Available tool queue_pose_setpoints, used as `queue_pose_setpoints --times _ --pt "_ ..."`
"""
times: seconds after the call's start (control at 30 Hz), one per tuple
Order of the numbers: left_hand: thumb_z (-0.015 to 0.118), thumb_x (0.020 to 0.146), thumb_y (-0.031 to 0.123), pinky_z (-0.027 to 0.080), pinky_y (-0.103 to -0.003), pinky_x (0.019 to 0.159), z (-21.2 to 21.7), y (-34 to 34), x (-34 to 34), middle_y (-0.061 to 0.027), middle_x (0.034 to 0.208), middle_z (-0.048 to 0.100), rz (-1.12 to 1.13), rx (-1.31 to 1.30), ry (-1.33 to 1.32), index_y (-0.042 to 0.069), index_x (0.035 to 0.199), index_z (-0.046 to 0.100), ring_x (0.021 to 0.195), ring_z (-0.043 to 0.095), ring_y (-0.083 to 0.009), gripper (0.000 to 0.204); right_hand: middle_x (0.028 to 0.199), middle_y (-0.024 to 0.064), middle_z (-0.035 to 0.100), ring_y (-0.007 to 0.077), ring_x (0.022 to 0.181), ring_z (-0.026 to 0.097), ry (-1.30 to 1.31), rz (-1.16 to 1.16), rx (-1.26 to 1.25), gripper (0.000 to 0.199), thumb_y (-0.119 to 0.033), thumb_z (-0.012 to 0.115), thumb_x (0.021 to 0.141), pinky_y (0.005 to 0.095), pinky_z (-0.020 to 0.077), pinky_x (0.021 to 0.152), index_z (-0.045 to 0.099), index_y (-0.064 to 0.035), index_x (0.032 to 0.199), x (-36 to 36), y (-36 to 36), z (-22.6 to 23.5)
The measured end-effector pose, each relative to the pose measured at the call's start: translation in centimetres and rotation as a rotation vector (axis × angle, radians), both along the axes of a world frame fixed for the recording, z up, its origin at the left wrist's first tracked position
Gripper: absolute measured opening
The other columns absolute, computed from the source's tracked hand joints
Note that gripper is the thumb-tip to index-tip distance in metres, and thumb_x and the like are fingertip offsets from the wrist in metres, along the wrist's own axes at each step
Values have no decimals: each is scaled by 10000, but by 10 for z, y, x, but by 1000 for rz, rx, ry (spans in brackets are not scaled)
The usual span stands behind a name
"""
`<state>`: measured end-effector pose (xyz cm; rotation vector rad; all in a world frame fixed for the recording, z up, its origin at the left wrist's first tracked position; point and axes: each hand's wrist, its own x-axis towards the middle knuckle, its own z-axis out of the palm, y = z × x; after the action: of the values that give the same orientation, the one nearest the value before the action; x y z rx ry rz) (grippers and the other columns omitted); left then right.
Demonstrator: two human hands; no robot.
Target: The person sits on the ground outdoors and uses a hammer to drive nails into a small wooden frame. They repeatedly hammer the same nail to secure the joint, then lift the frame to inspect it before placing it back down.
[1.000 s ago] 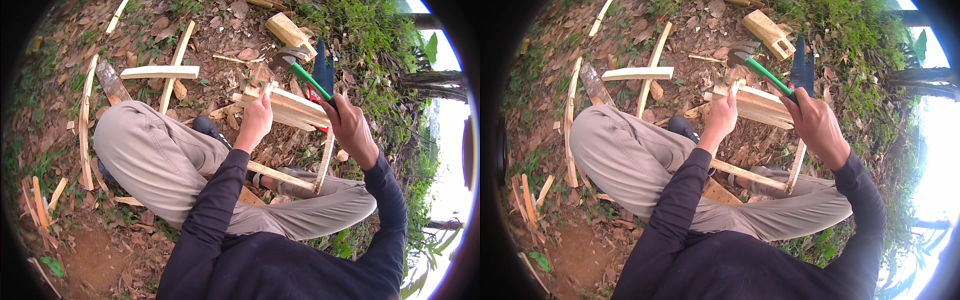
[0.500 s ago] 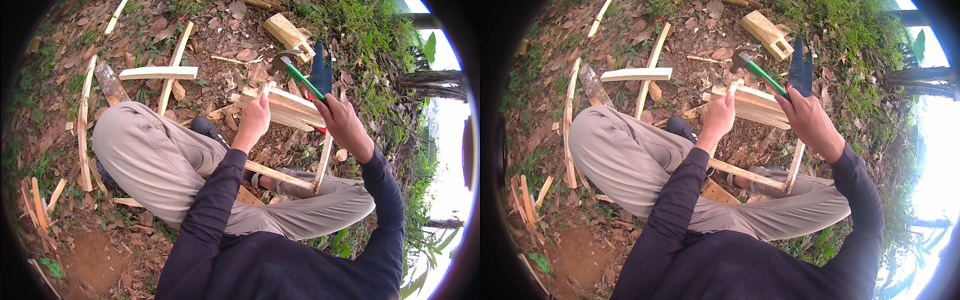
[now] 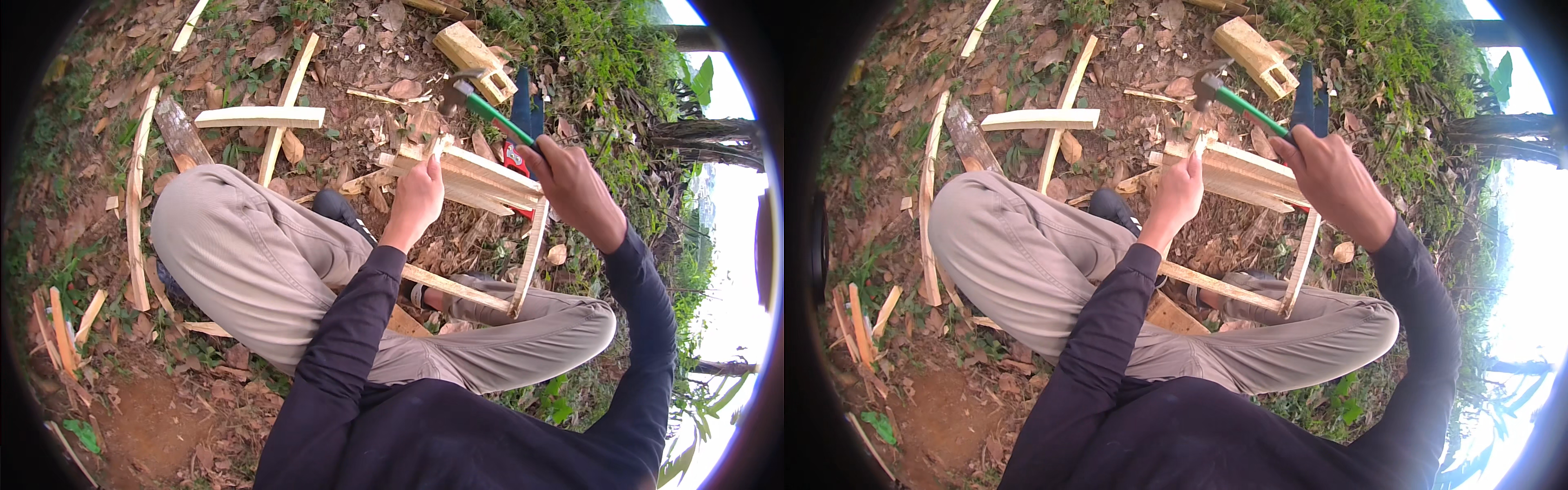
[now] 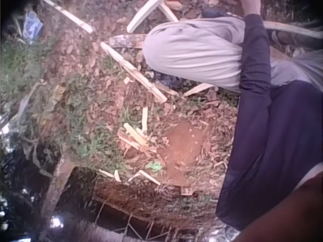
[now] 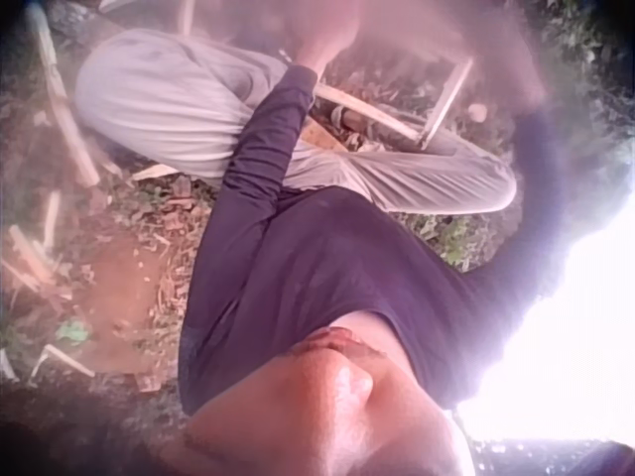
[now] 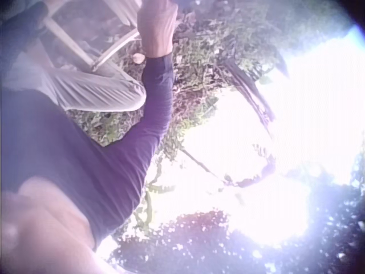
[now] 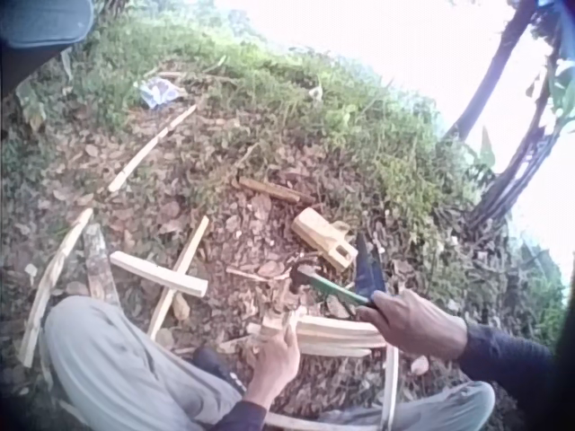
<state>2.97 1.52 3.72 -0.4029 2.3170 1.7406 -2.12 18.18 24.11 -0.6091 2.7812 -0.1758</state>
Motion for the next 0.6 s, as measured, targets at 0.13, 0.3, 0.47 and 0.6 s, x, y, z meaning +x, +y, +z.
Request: queue_pose_setpoints --times 0.13,0.3,0.47,0.6 --pt "366 1093 368 537 -546 895 1 -5 -2 -349 948 688 -15 -22 -60 -100 1054 681 955 667 -512 565 528 63 479 142 386 408 218 -43 -294 376 -296 498 1102 376 319 373 496 -21 845 -4 -23 20" --pt "370 1095 357 527 -561 882 5 3 -4 -327 958 697 -122 -35 -55 -94 1047 680 945 664 -514 550 589 190 545 369 474 542 -36 144 93 320 -269 527 1079 489 425 487 510 -6 896 16 12 -37" --pt "383 1096 353 513 -564 878 5 1 -1 -338 922 688 7 17 4 -92 976 663 937 660 -514 540 589 214 514 381 466 469 41 -55 -166 370 -285 555 1073 476 383 504 524 10 852 -4 -3 -29" --pt "396 1089 394 515 -557 869 5 -1 3 -333 922 691 3 13 -84 -98 1044 625 939 665 -514 545 600 218 501 362 482 421 46 -210 -209 381 -275 562 1071 453 352 505 528 27 841 1 -3 -17"
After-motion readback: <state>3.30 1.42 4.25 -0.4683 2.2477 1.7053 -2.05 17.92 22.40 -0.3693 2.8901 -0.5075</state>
